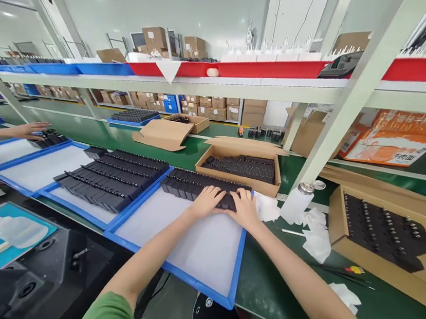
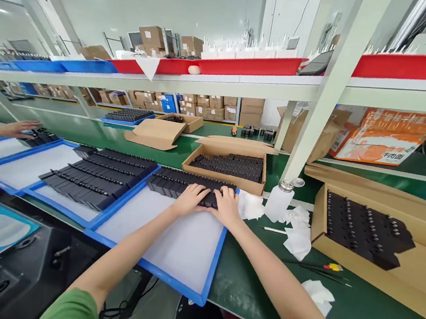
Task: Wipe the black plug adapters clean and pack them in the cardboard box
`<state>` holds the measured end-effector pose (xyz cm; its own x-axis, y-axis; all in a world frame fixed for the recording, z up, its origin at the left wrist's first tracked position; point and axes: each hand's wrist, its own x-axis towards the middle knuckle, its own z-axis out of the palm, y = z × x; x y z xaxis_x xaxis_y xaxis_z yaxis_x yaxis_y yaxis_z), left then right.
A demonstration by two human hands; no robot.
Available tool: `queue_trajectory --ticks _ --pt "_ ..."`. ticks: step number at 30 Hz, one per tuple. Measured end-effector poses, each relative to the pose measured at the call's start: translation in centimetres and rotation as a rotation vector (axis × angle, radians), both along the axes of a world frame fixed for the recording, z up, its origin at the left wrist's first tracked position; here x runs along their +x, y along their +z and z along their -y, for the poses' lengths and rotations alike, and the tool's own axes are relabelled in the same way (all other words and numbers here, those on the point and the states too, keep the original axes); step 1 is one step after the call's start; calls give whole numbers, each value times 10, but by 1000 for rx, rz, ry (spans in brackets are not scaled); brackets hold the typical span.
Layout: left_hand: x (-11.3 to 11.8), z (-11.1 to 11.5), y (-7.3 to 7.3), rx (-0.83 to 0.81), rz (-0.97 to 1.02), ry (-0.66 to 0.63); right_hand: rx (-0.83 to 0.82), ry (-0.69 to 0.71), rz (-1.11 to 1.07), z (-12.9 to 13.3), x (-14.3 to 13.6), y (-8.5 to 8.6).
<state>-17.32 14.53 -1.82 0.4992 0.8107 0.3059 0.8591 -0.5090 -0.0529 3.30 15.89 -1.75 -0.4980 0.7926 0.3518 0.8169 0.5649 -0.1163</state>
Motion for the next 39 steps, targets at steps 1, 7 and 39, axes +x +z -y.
queue_trajectory --ticks 1,7,39 --pt "-1 0 1 12 -10 -7 12 0 1 2 -1 -1" --pt "-13 -8 7 59 -62 -75 50 -28 -8 2 -5 -5" --pt "2 29 52 465 55 -97 130 102 -248 43 50 68"
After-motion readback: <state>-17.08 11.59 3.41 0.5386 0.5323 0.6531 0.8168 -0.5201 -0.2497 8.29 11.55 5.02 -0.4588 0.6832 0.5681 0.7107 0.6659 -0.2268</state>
